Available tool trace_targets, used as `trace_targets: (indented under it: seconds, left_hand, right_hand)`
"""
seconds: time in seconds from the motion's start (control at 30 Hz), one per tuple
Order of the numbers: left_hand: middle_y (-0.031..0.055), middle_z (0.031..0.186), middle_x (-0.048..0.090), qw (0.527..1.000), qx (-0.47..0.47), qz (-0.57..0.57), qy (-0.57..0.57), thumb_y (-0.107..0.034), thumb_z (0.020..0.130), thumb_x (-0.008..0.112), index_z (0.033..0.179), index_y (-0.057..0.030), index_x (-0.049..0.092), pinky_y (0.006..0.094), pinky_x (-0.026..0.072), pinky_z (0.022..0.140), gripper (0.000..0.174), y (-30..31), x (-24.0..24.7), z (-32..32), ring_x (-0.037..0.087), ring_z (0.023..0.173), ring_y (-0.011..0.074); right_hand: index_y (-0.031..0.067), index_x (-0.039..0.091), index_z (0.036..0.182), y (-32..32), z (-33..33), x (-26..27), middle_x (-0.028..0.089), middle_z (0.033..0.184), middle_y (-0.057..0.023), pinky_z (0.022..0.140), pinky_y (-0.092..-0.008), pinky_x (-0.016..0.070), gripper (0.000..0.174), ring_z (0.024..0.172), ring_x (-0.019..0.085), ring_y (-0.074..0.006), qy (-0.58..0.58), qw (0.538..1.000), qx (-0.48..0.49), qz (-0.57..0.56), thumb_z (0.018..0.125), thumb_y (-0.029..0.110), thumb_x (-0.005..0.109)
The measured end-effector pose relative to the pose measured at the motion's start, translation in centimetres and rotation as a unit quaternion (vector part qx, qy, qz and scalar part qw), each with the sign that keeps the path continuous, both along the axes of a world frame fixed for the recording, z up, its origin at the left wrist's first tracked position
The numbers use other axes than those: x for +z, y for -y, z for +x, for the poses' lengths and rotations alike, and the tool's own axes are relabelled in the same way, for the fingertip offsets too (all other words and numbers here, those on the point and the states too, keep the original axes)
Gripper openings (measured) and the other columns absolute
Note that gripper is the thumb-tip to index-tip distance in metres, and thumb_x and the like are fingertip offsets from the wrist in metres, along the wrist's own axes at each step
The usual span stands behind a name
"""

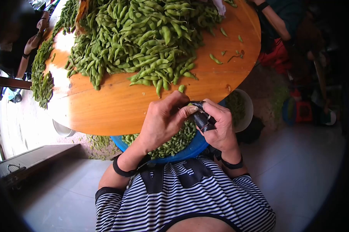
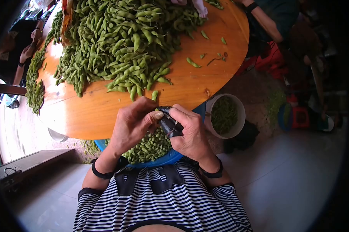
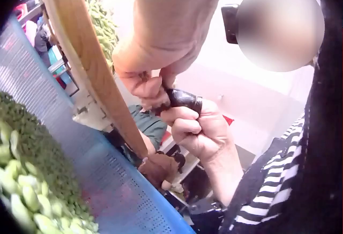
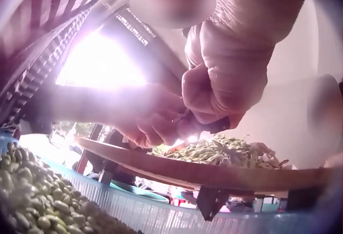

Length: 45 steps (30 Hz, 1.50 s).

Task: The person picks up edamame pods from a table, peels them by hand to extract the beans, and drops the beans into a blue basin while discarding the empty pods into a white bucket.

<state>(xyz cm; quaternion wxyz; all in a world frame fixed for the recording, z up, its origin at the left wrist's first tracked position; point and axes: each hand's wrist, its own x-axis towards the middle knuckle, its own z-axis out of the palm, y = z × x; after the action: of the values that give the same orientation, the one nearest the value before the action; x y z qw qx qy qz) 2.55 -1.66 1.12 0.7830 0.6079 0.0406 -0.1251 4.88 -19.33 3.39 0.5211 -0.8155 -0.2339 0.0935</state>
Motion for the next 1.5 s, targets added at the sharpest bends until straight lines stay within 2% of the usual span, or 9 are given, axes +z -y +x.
trace_targets:
  seconds: [0.07,0.1,0.23,0.3,0.53,0.87,0.9,1.23,1.5]
  left_hand:
    - [0.0143,0.062,0.059,0.939,-0.019,0.285,0.194,-0.004,0.086,0.064,0.095,-0.0019,0.055,0.0364,0.0435,0.048,0.013,-0.2,0.8,-0.1,0.061,0.054,0.0275]
    - [0.0209,0.063,0.056,0.935,-0.021,0.287,0.206,-0.001,0.084,0.062,0.093,-0.0011,0.055,0.0412,0.0446,0.051,0.012,-0.2,1.2,0.0,0.059,0.059,0.0371]
    - [0.0180,0.064,0.059,0.930,-0.072,0.283,0.223,-0.001,0.086,0.060,0.101,0.0002,0.057,0.0395,0.0467,0.052,0.016,-2.0,1.8,0.3,0.063,0.058,0.0323]
    - [0.0116,0.074,0.065,0.969,-0.105,0.193,0.111,-0.004,0.093,0.053,0.123,0.0018,0.055,0.0286,0.0502,0.058,0.031,-2.4,2.2,0.2,0.065,0.061,0.0162]
    - [-0.0013,0.075,0.058,0.993,0.086,-0.056,-0.063,-0.016,0.099,0.047,0.122,0.0010,0.056,0.0194,0.0439,0.056,0.029,1.2,0.5,-1.1,0.053,0.060,0.0048]
    - [0.0023,0.099,0.060,0.970,0.120,-0.209,-0.029,-0.012,0.097,0.041,0.124,-0.0016,0.052,0.0229,0.0472,0.075,0.031,2.8,-2.9,-2.0,0.056,0.083,0.0089]
    - [0.0037,0.103,0.060,0.895,0.140,-0.397,-0.146,-0.015,0.098,0.042,0.123,-0.0041,0.051,0.0266,0.0470,0.080,0.028,2.9,-2.4,-1.7,0.058,0.091,0.0143]
    - [-0.0052,0.080,0.058,0.954,0.139,-0.215,-0.153,-0.023,0.099,0.051,0.099,-0.0074,0.059,0.0181,0.0462,0.063,0.018,0.9,0.2,-1.8,0.052,0.068,0.0038]
    - [-0.0041,0.077,0.056,0.926,0.176,-0.304,-0.140,-0.016,0.099,0.048,0.103,-0.0044,0.060,0.0192,0.0423,0.057,0.017,2.0,0.8,-1.2,0.048,0.064,0.0035]
  right_hand:
    - [-0.0042,0.048,0.080,-0.1,-0.1,-0.1,0.042,0.071,-0.0133,0.057,-0.0309,0.0398,0.018,0.061,0.044,-0.0282,0.017,1.000,-0.009,-0.005,0.062,-0.005,0.050]
    - [-0.0042,0.047,0.079,0.0,-0.1,-0.3,0.043,0.071,-0.0131,0.057,-0.0309,0.0396,0.017,0.061,0.044,-0.0281,0.017,1.000,-0.011,-0.008,0.062,-0.004,0.049]
    - [-0.0042,0.048,0.078,0.2,0.1,-1.0,0.042,0.070,-0.0128,0.056,-0.0308,0.0386,0.015,0.061,0.043,-0.0284,-0.075,0.996,-0.006,0.037,0.062,-0.003,0.048]
    - [-0.0040,0.049,0.079,-0.1,-0.2,-1.6,0.043,0.071,-0.0134,0.056,-0.0319,0.0394,0.017,0.061,0.045,-0.0297,-0.064,0.997,-0.031,0.017,0.062,-0.004,0.050]
    - [-0.0005,0.052,0.092,-3.4,-2.1,-1.5,0.049,0.082,-0.0156,0.060,-0.0431,0.0440,0.029,0.072,0.054,-0.0373,0.185,0.972,-0.123,-0.082,0.065,-0.006,0.060]
    - [-0.0035,0.055,0.099,-4.0,-2.1,-1.8,0.049,0.087,-0.0181,0.064,-0.0408,0.0494,0.036,0.077,0.057,-0.0372,0.264,0.953,-0.122,-0.078,0.065,-0.008,0.064]
    - [-0.0037,0.055,0.099,-4.0,-2.0,-1.7,0.050,0.087,-0.0183,0.063,-0.0408,0.0494,0.034,0.076,0.057,-0.0372,0.280,0.949,-0.128,-0.067,0.066,-0.008,0.063]
    - [-0.0021,0.058,0.100,-3.2,-1.1,-1.0,0.052,0.086,-0.0146,0.061,-0.0418,0.0470,0.027,0.069,0.057,-0.0348,0.180,0.980,-0.079,-0.027,0.072,-0.003,0.060]
    - [-0.0020,0.058,0.099,-4.1,-1.6,-1.6,0.052,0.085,-0.0160,0.062,-0.0410,0.0471,0.029,0.071,0.057,-0.0358,0.256,0.960,-0.104,-0.048,0.070,-0.004,0.060]
